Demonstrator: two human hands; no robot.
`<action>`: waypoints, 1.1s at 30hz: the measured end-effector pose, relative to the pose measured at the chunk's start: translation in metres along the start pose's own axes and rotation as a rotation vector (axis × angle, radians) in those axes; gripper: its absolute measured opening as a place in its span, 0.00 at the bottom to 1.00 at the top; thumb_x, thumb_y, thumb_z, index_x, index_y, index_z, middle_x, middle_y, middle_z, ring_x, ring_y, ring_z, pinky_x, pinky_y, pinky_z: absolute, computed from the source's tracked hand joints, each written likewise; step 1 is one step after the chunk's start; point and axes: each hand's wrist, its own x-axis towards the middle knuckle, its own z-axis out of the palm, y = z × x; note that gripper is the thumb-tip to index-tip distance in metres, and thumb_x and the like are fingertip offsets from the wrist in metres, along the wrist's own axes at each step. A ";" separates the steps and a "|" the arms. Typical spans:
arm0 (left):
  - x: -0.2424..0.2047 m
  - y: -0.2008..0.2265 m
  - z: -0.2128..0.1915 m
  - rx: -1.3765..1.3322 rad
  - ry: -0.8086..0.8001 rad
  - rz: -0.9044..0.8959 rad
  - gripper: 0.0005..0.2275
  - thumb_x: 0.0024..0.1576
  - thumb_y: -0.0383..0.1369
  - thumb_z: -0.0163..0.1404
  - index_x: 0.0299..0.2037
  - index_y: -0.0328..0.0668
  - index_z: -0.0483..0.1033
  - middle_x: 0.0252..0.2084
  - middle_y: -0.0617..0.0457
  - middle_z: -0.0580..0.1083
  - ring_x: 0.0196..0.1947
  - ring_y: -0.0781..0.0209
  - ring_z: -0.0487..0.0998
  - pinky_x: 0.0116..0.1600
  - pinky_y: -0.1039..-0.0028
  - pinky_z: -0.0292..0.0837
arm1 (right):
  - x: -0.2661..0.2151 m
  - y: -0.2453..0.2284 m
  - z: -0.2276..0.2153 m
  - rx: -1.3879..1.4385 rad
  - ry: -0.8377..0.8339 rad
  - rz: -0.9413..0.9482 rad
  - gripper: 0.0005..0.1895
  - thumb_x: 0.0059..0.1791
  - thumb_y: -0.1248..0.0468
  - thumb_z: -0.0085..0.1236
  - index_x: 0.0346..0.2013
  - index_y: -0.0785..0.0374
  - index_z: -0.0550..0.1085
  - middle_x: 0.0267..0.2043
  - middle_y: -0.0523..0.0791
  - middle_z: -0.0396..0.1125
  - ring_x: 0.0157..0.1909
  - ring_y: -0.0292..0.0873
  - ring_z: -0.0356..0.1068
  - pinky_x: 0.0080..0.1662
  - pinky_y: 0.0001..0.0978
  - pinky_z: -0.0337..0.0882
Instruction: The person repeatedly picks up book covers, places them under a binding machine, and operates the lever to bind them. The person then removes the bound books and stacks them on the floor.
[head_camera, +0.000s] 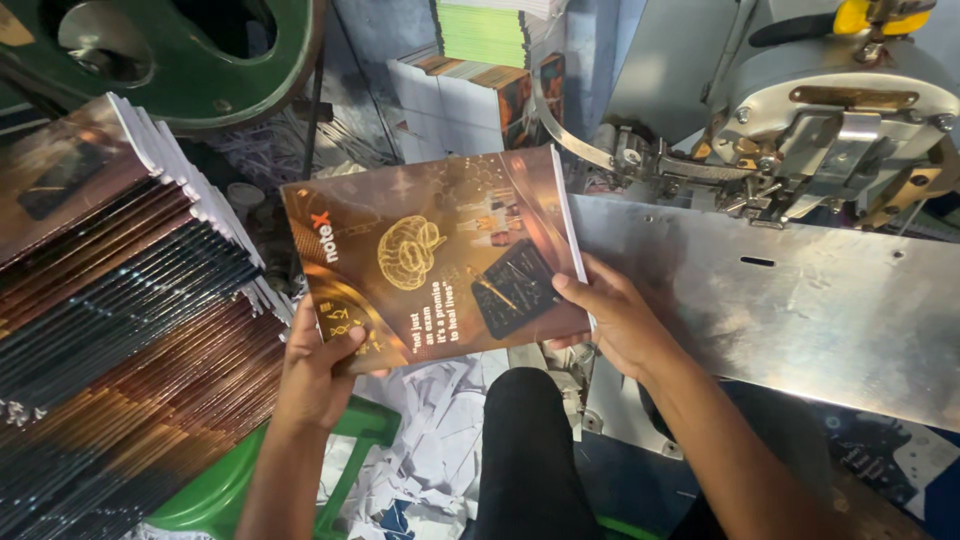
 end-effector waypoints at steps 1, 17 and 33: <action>-0.001 0.000 -0.003 -0.015 0.014 -0.005 0.26 0.55 0.17 0.47 0.65 0.45 0.61 0.51 0.45 0.75 0.41 0.51 0.82 0.31 0.62 0.81 | 0.000 -0.003 0.002 -0.054 0.000 0.003 0.33 0.51 0.51 0.50 0.70 0.55 0.62 0.59 0.45 0.67 0.47 0.39 0.75 0.33 0.40 0.80; -0.017 0.015 -0.040 -0.152 0.089 -0.062 0.28 0.54 0.18 0.49 0.66 0.51 0.65 0.50 0.51 0.75 0.42 0.57 0.82 0.30 0.75 0.73 | 0.000 -0.028 0.002 -1.144 -0.083 -1.052 0.24 0.38 0.69 0.68 0.48 0.62 0.78 0.60 0.50 0.68 0.70 0.55 0.61 0.75 0.53 0.51; 0.038 0.095 -0.006 0.250 0.134 -0.265 0.27 0.54 0.25 0.44 0.68 0.41 0.63 0.53 0.44 0.75 0.48 0.53 0.78 0.50 0.60 0.77 | 0.008 -0.034 0.021 -0.815 -0.276 -0.705 0.13 0.49 0.67 0.63 0.48 0.65 0.80 0.71 0.52 0.63 0.61 0.44 0.73 0.57 0.32 0.72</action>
